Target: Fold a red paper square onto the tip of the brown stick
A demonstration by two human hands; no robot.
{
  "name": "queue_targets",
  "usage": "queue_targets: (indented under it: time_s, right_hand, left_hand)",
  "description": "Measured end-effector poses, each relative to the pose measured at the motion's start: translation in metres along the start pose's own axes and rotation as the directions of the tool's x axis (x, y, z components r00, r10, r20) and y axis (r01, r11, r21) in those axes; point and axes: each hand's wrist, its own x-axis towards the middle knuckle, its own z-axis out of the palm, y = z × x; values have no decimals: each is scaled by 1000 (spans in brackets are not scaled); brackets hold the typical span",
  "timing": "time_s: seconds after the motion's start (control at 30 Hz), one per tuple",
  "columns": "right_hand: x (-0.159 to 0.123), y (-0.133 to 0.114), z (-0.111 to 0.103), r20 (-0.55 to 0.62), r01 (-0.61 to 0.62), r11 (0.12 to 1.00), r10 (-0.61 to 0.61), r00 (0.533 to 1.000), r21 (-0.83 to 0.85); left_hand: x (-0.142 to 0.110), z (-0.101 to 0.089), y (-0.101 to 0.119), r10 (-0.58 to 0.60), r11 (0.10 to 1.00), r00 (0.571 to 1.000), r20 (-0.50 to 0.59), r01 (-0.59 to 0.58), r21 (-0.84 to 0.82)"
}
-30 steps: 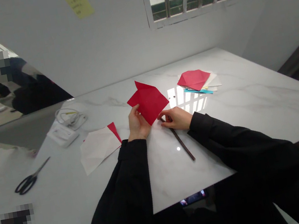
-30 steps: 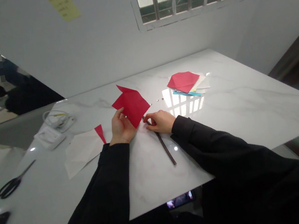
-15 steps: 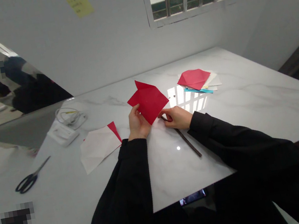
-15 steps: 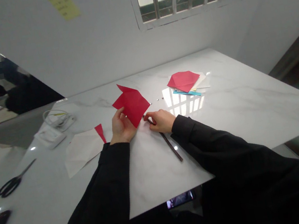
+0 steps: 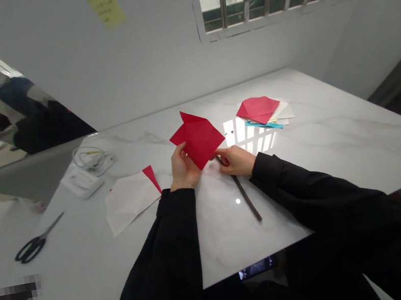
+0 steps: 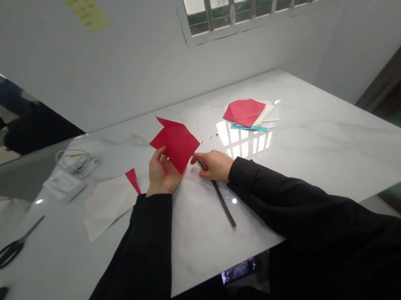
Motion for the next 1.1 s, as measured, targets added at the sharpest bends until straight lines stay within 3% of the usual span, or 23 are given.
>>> queue_targets:
  time_s: [0.57,1.1]
  right_hand:
    - [0,0,-3,46,42,999,-43,998,27]
    - [1,1,0,1,16,999,-16,1000,52]
  left_hand:
    - [3,-4,-1,-10,1000,1000,15,11,-3]
    - [4,-4,-2,12,1000,1000,29,-12,8]
